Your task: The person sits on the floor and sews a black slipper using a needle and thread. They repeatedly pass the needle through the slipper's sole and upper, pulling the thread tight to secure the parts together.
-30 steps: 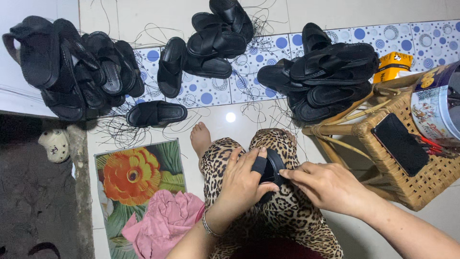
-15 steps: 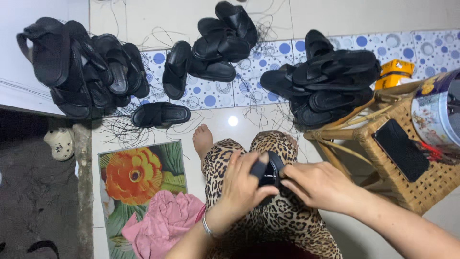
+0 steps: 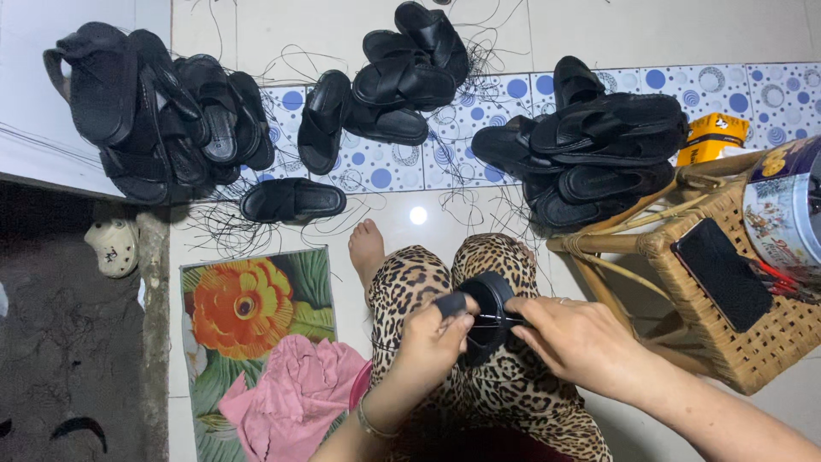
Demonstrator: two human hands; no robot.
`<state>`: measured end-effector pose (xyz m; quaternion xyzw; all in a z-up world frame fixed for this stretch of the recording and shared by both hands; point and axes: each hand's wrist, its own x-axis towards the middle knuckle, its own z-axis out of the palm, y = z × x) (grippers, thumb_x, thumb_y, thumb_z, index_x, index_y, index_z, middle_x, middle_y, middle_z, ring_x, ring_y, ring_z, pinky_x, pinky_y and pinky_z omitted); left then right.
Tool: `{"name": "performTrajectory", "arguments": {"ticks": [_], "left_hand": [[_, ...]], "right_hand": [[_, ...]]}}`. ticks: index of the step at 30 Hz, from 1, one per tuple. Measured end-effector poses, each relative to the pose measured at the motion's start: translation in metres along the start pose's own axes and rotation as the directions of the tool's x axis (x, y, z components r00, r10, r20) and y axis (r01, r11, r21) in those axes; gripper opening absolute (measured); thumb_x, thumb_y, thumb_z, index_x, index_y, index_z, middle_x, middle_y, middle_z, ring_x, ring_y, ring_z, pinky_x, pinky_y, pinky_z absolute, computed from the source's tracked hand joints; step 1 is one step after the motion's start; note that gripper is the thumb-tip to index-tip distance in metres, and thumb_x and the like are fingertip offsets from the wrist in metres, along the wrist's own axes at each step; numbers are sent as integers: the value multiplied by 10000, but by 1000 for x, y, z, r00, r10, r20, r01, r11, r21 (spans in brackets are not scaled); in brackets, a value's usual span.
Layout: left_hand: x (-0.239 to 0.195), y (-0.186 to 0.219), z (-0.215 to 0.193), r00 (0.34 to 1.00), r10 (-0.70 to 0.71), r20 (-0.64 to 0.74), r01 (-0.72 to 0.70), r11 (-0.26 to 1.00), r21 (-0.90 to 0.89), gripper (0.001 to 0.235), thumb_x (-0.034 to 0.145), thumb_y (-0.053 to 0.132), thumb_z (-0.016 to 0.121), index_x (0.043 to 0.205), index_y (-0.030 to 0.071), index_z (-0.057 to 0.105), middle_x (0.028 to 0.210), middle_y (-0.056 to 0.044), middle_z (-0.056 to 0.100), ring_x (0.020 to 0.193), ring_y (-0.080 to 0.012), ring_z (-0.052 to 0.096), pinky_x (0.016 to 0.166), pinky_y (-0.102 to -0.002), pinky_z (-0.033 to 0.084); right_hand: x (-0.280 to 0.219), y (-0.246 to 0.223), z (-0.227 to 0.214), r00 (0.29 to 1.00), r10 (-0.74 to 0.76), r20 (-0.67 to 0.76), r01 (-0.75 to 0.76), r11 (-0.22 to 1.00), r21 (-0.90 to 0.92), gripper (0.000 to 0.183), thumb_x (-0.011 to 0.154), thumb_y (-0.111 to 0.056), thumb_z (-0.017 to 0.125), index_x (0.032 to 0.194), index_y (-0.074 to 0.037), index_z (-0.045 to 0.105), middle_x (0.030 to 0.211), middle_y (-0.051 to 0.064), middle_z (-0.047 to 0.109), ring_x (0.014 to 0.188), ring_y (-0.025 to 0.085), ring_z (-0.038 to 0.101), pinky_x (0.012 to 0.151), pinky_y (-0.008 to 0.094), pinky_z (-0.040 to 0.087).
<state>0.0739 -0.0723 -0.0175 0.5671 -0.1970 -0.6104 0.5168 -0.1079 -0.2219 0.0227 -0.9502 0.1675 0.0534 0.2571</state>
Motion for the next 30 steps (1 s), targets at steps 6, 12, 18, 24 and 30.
{"name": "performTrajectory", "arguments": {"ticks": [6, 12, 18, 24, 30], "left_hand": [[-10, 28, 8, 994, 72, 88, -103, 896, 432, 337, 975, 130, 571, 1307, 97, 523, 824, 15, 592, 709, -143, 576, 688, -302, 500], [0, 16, 4, 981, 178, 75, -192, 865, 464, 377, 959, 106, 606, 1326, 127, 526, 822, 25, 605, 644, -131, 571, 631, -326, 486], [-4, 12, -11, 967, 246, -71, -187, 868, 460, 405, 1007, 136, 528, 1410, 109, 552, 961, 17, 657, 719, -133, 608, 717, -295, 529], [-10, 25, 9, 984, 179, 24, -150, 737, 659, 536, 1020, 189, 476, 1528, 42, 388, 1020, -129, 643, 954, -280, 631, 912, -448, 518], [5, -23, 10, 852, 520, -64, -356, 664, 658, 211, 1007, 188, 561, 1026, -14, 621, 901, -179, 733, 744, -332, 719, 670, -424, 586]], "right_hand": [[-6, -2, -5, 971, -144, -193, 147, 989, 0, 262, 945, -249, 682, 1176, -127, 682, 1032, 39, 763, 884, 225, 755, 725, 360, 607], [-19, 24, -44, 872, 280, 402, -212, 955, -207, 604, 933, -461, 515, 1495, -647, 393, 1048, -61, 653, 860, 264, 715, 723, 427, 557], [-40, 54, -64, 757, 457, 467, -497, 867, -43, 629, 865, -566, 582, 1484, -615, 480, 1334, -285, 753, 891, 58, 713, 844, 219, 535], [-32, 34, 40, 909, 405, 97, -290, 449, 845, 201, 859, -165, 762, 1042, -83, 787, 1009, 64, 778, 494, 93, 429, 454, 224, 356], [-30, 15, 54, 892, 451, -41, 43, 4, 999, 141, 913, -50, 688, 798, 29, 663, 946, 209, 624, 512, 165, 482, 434, 255, 408]]}}
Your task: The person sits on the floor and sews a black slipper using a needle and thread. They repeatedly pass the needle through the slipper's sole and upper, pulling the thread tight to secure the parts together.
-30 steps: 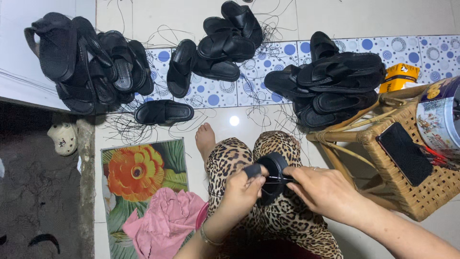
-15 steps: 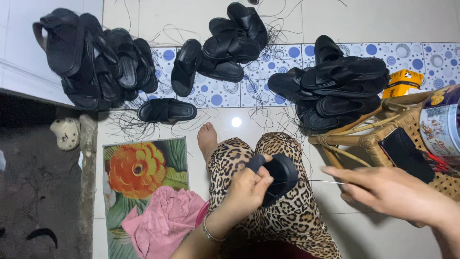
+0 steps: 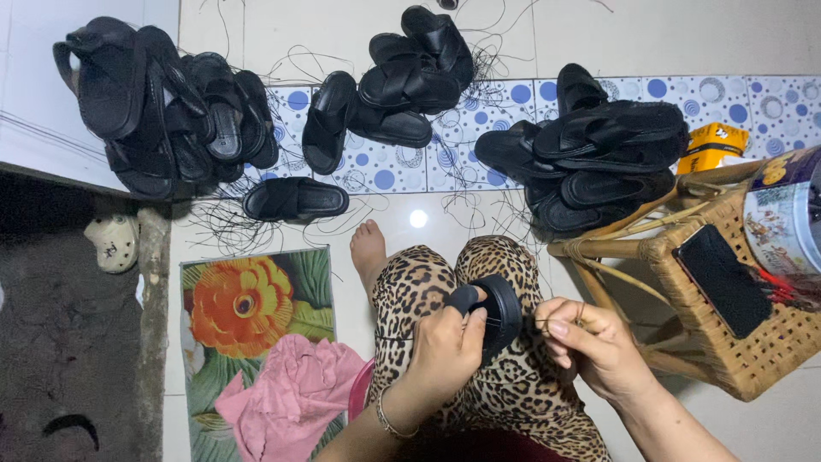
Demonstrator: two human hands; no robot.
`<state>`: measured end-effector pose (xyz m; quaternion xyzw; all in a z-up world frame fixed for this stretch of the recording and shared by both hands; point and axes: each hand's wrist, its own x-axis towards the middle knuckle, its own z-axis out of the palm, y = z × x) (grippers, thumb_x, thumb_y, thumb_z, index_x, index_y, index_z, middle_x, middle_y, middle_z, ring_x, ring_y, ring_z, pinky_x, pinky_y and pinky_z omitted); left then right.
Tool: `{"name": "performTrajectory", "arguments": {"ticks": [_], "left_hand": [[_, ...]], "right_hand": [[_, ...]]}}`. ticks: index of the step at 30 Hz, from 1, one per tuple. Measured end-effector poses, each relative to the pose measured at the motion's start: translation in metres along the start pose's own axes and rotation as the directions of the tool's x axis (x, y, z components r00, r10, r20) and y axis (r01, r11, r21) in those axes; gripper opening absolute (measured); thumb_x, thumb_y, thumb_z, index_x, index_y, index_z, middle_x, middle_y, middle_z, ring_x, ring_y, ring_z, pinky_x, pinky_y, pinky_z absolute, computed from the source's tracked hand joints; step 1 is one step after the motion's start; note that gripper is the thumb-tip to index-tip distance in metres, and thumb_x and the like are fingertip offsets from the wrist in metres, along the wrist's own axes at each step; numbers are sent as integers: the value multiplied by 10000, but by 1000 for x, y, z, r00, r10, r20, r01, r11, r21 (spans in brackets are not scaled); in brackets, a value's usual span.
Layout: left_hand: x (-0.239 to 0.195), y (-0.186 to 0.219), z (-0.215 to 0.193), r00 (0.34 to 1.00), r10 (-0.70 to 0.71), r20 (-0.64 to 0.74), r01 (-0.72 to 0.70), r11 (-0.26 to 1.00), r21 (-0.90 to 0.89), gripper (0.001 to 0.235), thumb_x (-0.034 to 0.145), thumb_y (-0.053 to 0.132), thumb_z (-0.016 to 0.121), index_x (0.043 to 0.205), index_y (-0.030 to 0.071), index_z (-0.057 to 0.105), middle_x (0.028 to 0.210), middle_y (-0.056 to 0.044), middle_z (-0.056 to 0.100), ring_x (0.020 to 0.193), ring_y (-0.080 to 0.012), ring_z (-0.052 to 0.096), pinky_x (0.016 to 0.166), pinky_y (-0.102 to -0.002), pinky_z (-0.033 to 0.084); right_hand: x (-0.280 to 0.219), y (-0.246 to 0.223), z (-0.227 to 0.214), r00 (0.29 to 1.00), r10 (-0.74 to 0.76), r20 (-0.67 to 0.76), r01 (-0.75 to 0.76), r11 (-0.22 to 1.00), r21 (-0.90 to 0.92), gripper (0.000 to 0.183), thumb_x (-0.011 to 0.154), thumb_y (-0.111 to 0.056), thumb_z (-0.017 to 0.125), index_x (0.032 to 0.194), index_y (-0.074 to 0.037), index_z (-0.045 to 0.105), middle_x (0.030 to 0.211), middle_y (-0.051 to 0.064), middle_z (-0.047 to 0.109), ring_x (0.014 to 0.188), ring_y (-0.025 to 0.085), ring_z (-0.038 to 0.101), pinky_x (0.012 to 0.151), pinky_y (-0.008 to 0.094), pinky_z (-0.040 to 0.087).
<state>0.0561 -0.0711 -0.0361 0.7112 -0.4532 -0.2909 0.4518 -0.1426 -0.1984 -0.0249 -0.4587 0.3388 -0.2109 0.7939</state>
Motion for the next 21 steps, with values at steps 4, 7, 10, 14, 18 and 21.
{"name": "performTrajectory", "arguments": {"ticks": [4, 7, 10, 14, 18, 21], "left_hand": [[1, 9, -15, 991, -137, -5, 134, 975, -178, 280, 990, 139, 611, 1238, 24, 670, 592, 50, 516, 470, -86, 486, 442, -260, 476], [3, -1, -17, 995, -64, -72, 59, 995, -76, 304, 929, 208, 675, 1199, 67, 680, 1056, -96, 784, 869, -233, 757, 813, -355, 603], [1, -7, -9, 980, 126, -157, -117, 991, 65, 265, 951, 137, 608, 1194, 45, 659, 1077, -165, 769, 891, -321, 764, 798, -446, 614], [2, -15, -1, 921, 293, -255, -234, 943, 238, 426, 963, 71, 685, 647, 46, 400, 579, -116, 453, 476, -261, 435, 426, -438, 354], [3, -10, -15, 953, -299, -49, 262, 895, -362, 119, 966, 101, 657, 1025, 27, 730, 743, -1, 604, 471, -68, 480, 461, -206, 461], [-10, 0, -24, 922, -383, 54, 307, 638, -706, 229, 915, 44, 747, 1139, 56, 705, 641, 55, 544, 591, -72, 519, 603, -239, 456]], "right_hand": [[1, -1, 6, 995, -95, -9, 91, 977, -190, 178, 929, -99, 675, 830, 46, 704, 987, 267, 753, 444, 157, 509, 406, 237, 417], [7, 5, 16, 1000, -21, -3, 21, 1000, 4, 160, 939, -80, 661, 866, 59, 692, 1067, 318, 789, 442, 180, 512, 394, 211, 380], [9, 15, 14, 999, 37, -7, -37, 999, 36, 176, 971, -69, 632, 828, 21, 584, 790, 195, 646, 500, 120, 450, 378, 219, 365], [-3, 1, 19, 991, 21, 131, -14, 998, -54, 258, 976, -106, 629, 749, -36, 527, 543, 61, 422, 435, 135, 372, 388, 242, 297], [-5, 16, -2, 961, 179, 212, -202, 975, 94, 158, 942, -78, 666, 937, 78, 638, 707, 182, 554, 452, 119, 371, 371, 233, 311], [-1, 13, 18, 977, 119, 179, -83, 977, -196, 269, 902, -71, 707, 1128, 47, 792, 803, 182, 801, 582, 119, 601, 570, 250, 491]]}}
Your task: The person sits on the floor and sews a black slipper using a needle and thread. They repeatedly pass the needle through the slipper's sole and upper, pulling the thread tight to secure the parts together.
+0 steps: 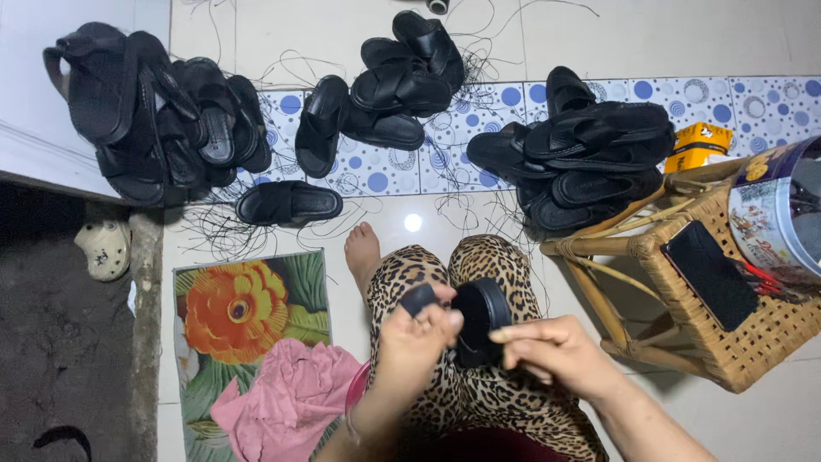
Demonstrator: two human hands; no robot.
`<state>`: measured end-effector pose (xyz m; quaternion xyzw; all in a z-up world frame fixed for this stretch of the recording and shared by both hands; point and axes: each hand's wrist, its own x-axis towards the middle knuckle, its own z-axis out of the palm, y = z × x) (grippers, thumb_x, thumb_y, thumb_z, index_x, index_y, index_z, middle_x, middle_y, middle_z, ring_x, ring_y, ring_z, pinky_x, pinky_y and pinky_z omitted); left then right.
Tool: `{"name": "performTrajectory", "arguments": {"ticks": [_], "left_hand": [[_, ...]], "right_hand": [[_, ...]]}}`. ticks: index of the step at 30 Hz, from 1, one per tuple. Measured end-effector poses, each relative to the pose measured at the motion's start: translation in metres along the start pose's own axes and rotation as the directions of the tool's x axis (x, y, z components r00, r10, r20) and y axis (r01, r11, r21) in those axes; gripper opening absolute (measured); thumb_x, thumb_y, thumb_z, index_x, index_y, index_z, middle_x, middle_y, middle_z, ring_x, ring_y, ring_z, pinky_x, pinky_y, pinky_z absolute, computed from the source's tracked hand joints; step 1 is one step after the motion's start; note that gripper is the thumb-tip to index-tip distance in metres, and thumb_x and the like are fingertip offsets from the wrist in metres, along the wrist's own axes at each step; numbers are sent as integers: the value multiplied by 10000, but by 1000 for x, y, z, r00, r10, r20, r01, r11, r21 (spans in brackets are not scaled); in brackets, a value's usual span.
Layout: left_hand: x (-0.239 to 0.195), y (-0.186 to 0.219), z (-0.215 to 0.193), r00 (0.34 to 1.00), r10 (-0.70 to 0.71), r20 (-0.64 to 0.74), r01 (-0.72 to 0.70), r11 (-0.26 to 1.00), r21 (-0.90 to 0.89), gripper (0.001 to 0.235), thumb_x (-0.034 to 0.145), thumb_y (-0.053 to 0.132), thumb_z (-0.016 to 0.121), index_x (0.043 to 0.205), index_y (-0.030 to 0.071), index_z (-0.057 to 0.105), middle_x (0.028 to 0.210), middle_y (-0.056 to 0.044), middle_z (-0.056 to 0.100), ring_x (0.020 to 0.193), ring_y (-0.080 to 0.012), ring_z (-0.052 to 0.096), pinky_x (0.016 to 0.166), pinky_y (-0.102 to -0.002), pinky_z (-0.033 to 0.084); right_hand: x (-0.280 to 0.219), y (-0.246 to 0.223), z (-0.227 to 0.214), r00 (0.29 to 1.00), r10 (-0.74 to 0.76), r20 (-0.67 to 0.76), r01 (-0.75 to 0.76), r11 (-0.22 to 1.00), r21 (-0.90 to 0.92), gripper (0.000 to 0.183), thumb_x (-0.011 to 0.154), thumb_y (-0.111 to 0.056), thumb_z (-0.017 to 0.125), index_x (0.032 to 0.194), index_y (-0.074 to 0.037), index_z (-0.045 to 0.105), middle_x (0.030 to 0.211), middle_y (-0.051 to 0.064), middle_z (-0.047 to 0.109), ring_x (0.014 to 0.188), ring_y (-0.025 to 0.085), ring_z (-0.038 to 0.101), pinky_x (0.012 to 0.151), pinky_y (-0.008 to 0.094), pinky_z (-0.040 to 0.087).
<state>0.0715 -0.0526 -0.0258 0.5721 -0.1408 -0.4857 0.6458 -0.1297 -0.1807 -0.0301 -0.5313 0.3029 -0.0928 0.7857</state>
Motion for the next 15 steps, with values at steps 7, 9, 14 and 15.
{"name": "performTrajectory", "arguments": {"ticks": [7, 9, 14, 15], "left_hand": [[-25, 8, 12, 993, -23, 119, 55, 960, -275, 273, 933, 140, 738, 1147, -19, 682, 641, -71, 589, 498, -73, 487, 405, -196, 333], [-24, 1, 11, 992, -17, 128, 51, 963, -263, 259, 951, 139, 713, 1157, -14, 681, 635, -57, 556, 504, -74, 472, 411, -196, 317], [-18, 1, -16, 991, -108, 79, 115, 990, -88, 218, 995, 143, 649, 1168, 35, 726, 672, 10, 534, 559, -71, 464, 465, -196, 346], [-18, -2, -25, 987, -141, 75, 140, 990, 8, 231, 983, 188, 666, 1153, 56, 751, 679, 34, 524, 580, -68, 430, 533, -210, 335]], "right_hand": [[9, -20, 57, 743, -668, 31, 388, 392, -834, 65, 889, -88, 736, 952, -81, 724, 911, 54, 685, 773, 148, 679, 672, 250, 560], [12, -14, 50, 689, -724, 33, 383, 325, -865, 72, 880, -69, 727, 947, -51, 707, 901, 79, 677, 771, 172, 672, 664, 267, 568], [9, 30, -22, 576, -817, 25, 303, 185, -935, 150, 884, -93, 704, 931, 19, 617, 833, 150, 661, 781, 271, 632, 666, 338, 562], [2, 20, -40, 505, -855, -121, 198, 251, -947, 89, 883, 16, 670, 941, -11, 609, 889, 139, 631, 831, 281, 605, 751, 383, 517]]}}
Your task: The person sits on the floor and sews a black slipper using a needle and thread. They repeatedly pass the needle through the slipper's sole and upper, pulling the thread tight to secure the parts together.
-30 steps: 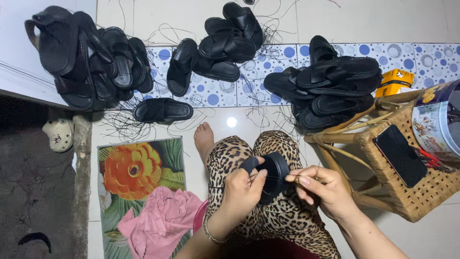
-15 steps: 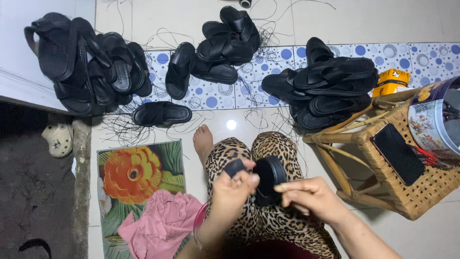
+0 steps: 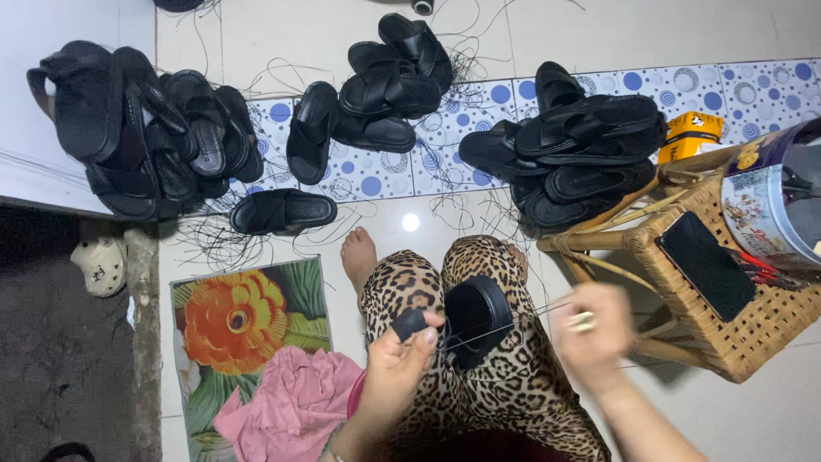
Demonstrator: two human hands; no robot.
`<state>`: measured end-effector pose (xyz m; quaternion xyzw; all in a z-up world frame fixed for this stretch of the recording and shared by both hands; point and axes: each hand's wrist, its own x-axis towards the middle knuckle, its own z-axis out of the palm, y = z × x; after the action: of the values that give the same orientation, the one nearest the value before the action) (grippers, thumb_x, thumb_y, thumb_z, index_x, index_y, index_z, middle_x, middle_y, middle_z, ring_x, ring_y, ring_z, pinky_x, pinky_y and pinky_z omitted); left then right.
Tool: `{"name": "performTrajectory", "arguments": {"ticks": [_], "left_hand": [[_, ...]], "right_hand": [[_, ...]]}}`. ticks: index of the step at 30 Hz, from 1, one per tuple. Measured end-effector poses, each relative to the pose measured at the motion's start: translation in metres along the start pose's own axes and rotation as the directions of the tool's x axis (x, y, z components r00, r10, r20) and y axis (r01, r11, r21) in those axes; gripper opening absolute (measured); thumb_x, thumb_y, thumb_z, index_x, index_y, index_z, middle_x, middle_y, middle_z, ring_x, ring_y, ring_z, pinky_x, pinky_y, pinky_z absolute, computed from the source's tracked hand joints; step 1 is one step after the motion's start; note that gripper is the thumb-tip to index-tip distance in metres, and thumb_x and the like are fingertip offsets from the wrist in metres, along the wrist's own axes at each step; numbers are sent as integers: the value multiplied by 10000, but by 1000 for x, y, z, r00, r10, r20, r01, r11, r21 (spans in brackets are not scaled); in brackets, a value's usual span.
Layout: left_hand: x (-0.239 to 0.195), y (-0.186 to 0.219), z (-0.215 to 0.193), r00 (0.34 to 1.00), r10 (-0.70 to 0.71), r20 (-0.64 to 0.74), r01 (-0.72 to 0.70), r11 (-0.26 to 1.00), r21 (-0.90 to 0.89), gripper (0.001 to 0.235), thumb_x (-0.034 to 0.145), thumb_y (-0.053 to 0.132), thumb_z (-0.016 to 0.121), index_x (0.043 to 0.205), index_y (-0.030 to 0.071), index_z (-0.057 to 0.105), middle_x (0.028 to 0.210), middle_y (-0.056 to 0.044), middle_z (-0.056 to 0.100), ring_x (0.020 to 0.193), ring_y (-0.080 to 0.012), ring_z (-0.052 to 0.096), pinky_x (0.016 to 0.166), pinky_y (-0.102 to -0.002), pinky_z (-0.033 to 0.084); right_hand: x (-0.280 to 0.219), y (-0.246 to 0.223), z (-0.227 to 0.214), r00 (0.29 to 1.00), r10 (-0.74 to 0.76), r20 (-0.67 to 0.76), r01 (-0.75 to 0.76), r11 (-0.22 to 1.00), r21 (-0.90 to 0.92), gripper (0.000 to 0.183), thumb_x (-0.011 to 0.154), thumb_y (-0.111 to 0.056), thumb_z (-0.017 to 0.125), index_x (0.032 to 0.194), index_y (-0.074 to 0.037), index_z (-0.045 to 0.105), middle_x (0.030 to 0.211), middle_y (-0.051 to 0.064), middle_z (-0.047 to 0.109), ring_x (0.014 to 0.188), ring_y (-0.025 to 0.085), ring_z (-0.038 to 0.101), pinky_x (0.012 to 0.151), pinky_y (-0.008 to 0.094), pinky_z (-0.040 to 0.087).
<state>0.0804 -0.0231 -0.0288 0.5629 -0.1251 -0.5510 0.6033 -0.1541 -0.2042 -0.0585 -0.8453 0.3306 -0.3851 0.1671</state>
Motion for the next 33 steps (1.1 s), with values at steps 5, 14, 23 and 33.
{"name": "performTrajectory", "arguments": {"ticks": [5, 14, 23, 33], "left_hand": [[-4, -9, -37, 930, -332, 157, 130, 697, 705, 438, 960, 545, 672, 724, 193, 561, 665, 101, 447, 623, -62, 432, 558, -278, 333], [10, 37, 7, 855, 328, 401, -316, 944, -99, 382, 1042, 412, 567, 1132, 82, 735, 1470, -187, 484, 1298, -327, 572, 1065, -490, 544], [39, 27, -58, 968, 251, 30, -120, 562, -818, 359, 1031, 473, 512, 1044, 142, 650, 717, 2, 310, 729, -202, 403, 1187, -584, 312], [52, -29, -48, 945, 104, -309, -107, 994, 5, 442, 1015, 446, 498, 1029, 68, 726, 523, 60, 398, 409, -63, 348, 373, -245, 281]], "right_hand": [[23, 116, -82, 916, 212, -342, -293, 934, -205, 131, 1083, 164, 541, 1150, 58, 577, 1138, 230, 584, 1081, 398, 566, 1034, 499, 420], [39, -16, -18, 917, 325, 230, -333, 943, -7, 295, 961, -103, 693, 1249, -40, 677, 1262, 134, 634, 1224, 268, 597, 1108, 386, 467], [48, -55, -13, 696, 49, 716, -362, 886, 291, 169, 940, -228, 676, 918, -100, 784, 862, 23, 727, 761, 136, 694, 722, 276, 532], [42, -42, 23, 559, 355, 749, -812, 54, 581, 378, 1058, -292, 520, 763, -57, 496, 635, 122, 450, 450, 112, 361, 331, 207, 299]]}}
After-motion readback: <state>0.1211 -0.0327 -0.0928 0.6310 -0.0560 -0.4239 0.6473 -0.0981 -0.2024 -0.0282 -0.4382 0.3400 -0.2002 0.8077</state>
